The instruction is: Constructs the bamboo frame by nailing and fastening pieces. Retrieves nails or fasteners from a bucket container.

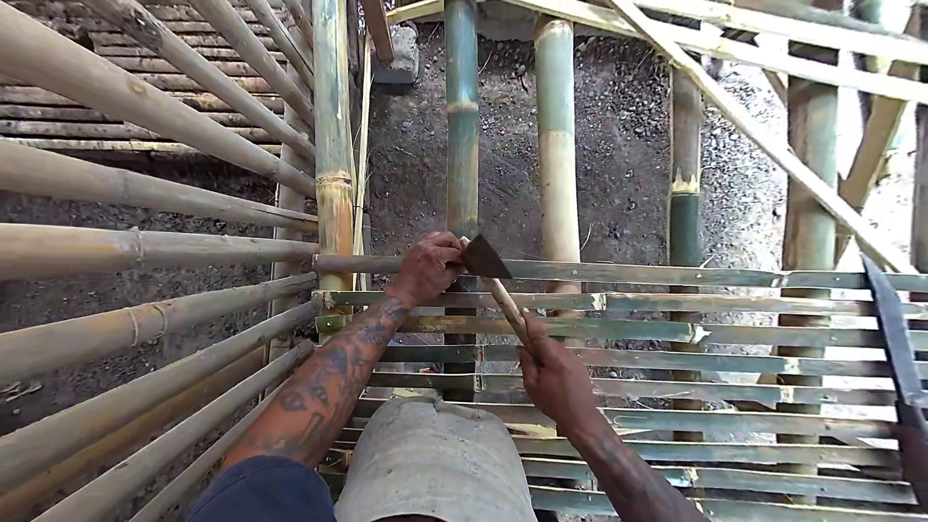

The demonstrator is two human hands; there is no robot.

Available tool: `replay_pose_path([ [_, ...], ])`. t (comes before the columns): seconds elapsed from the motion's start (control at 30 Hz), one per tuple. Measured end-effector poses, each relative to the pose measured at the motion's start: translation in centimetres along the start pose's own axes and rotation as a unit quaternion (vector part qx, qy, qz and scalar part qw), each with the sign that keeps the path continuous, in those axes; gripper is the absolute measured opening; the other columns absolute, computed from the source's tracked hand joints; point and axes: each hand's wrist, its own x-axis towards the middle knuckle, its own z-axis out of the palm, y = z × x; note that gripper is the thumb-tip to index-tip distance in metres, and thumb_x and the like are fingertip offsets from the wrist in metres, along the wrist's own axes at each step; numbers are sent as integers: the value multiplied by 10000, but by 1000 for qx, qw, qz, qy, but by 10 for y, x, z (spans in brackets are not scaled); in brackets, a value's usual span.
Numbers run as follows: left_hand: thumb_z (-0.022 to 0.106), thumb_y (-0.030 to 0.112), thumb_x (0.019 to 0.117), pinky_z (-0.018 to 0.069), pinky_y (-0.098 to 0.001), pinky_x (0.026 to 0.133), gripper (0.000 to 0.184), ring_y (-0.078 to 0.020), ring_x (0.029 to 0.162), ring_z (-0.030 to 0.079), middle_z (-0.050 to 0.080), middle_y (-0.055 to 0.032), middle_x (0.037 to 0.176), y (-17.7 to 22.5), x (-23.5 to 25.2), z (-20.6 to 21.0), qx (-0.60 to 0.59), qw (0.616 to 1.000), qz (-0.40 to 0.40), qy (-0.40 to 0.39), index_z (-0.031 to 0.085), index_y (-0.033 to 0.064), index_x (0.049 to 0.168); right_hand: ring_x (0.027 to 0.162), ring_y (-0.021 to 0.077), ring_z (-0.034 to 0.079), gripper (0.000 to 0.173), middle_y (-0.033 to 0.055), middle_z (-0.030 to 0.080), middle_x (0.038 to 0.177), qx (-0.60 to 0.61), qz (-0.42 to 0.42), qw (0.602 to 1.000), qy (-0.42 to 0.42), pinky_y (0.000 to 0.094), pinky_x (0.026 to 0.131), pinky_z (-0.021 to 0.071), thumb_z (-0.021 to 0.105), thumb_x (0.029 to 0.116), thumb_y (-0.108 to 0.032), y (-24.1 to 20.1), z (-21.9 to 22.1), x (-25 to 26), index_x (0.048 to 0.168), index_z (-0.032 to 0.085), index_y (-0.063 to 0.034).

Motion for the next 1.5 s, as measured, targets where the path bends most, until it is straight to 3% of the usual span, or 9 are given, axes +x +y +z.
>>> replay_pose_path([
  [0.07,801,142,865,557,-390,913,20,-201,1025,667,733,-31,1009,0,1,-1,2,1000,2,4,805,122,866,642,339,695,558,155,737,845,17,6,1000,-2,562,568,559,597,961,-168,1,-5,4,1509,533,-84],
  [0.17,805,143,877,557,-397,928,55,-209,1034,667,728,-58,1030,1,4,-4,-22,999,-17,-23,808,105,917,611,224,670,540,109,738,833,69,-14,996,62,449,564,574,597,964,-207,0,-23,-9,1469,555,-18],
  [0.27,793,223,899,569,-447,949,230,-238,1070,673,693,-125,1161,1,14,-26,-40,991,-83,-95,773,51,1050,610,173,666,542,97,738,835,76,-6,994,75,394,560,580,597,968,-221,3,-51,-27,1462,554,-4],
  [0.3,745,315,942,564,-488,965,298,-265,1101,670,682,-135,1192,1,17,-38,9,984,-122,-127,760,54,1085,588,154,639,543,95,728,817,68,-11,994,86,368,541,556,593,966,-231,6,-57,-30,1455,560,4],
  [0.4,374,651,1042,544,-616,813,706,-372,996,696,705,-184,1007,5,13,-50,199,910,-269,-244,720,44,943,572,105,606,540,80,721,803,58,-17,993,103,307,535,538,586,980,-269,11,-64,-39,1444,568,7],
  [0.5,178,732,1019,531,-607,741,889,-400,929,712,715,-204,888,4,1,-40,268,888,-294,-231,699,28,867,562,98,600,543,76,721,793,70,-18,992,101,299,529,529,591,968,-271,12,-55,-37,1431,581,13],
  [0.93,139,628,1051,521,-592,696,825,-391,900,714,704,-190,844,5,1,-33,284,879,-312,-222,667,39,818,642,198,663,579,110,744,890,94,-23,995,-5,403,614,579,605,962,-218,1,-17,-1,1501,520,-23],
  [1.4,119,648,1045,509,-596,688,851,-403,889,705,694,-196,834,7,4,-34,283,872,-322,-238,654,38,790,670,184,657,502,124,717,881,73,-73,991,84,345,609,570,568,1024,-238,0,-1,-4,1445,556,35],
  [1.5,115,642,1046,507,-593,697,851,-405,905,702,694,-201,854,7,5,-35,281,871,-319,-245,653,31,799,678,239,674,490,127,724,889,41,-64,995,59,412,584,571,568,1012,-217,6,6,-4,1455,568,-8],
])
